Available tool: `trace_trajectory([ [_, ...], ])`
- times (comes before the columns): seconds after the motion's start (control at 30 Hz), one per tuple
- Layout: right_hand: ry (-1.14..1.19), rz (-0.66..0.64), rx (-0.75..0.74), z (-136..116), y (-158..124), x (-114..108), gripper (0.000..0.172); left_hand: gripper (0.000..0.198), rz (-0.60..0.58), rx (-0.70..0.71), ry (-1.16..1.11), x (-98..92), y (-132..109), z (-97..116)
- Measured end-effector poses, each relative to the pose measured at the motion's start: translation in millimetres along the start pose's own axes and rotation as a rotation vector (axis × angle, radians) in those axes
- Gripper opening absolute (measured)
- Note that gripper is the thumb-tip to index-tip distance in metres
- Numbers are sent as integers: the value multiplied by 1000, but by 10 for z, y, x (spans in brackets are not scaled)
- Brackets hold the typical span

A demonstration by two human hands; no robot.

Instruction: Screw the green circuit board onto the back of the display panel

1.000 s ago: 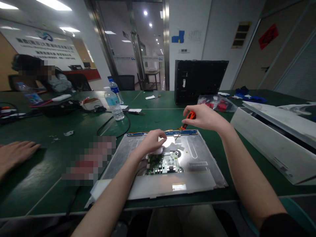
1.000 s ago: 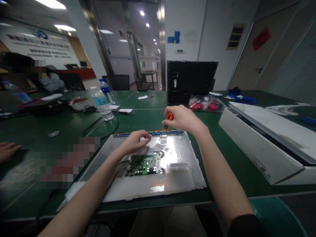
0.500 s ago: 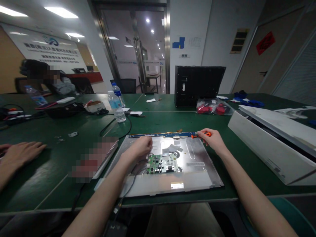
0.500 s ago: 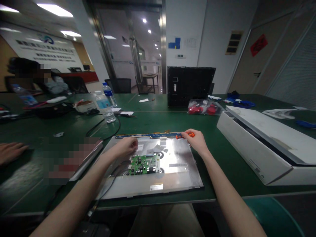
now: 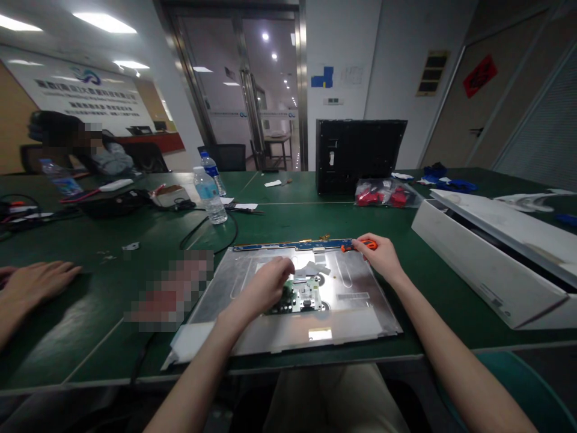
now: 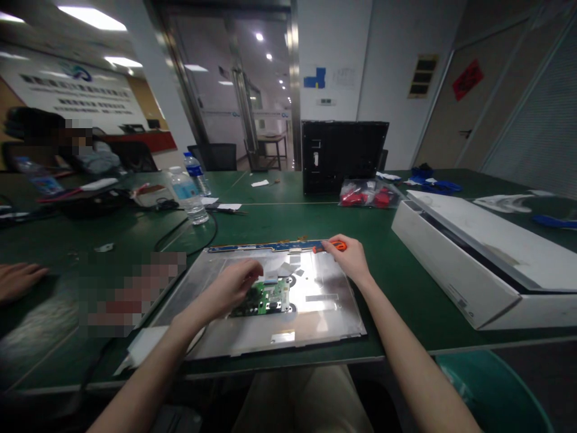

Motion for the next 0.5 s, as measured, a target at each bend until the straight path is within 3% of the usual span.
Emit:
trace_trajectory([
  [0.2, -1, 8, -46, -30, -22, 17, 39, 24, 74, 135, -190, 195, -242, 428],
  [0.5, -18, 15, -84, -86, -19, -5, 36, 22, 120, 205, -127, 405, -302, 475],
])
Point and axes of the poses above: each hand's wrist, its own y-axis towards the middle knuckle, its own x-axis out of the palm, z = x × y, the point moved 4 cm from there along y, towards the middle knuckle, and after that the axes turned 15 degrees about z, right-handed, at the moved point
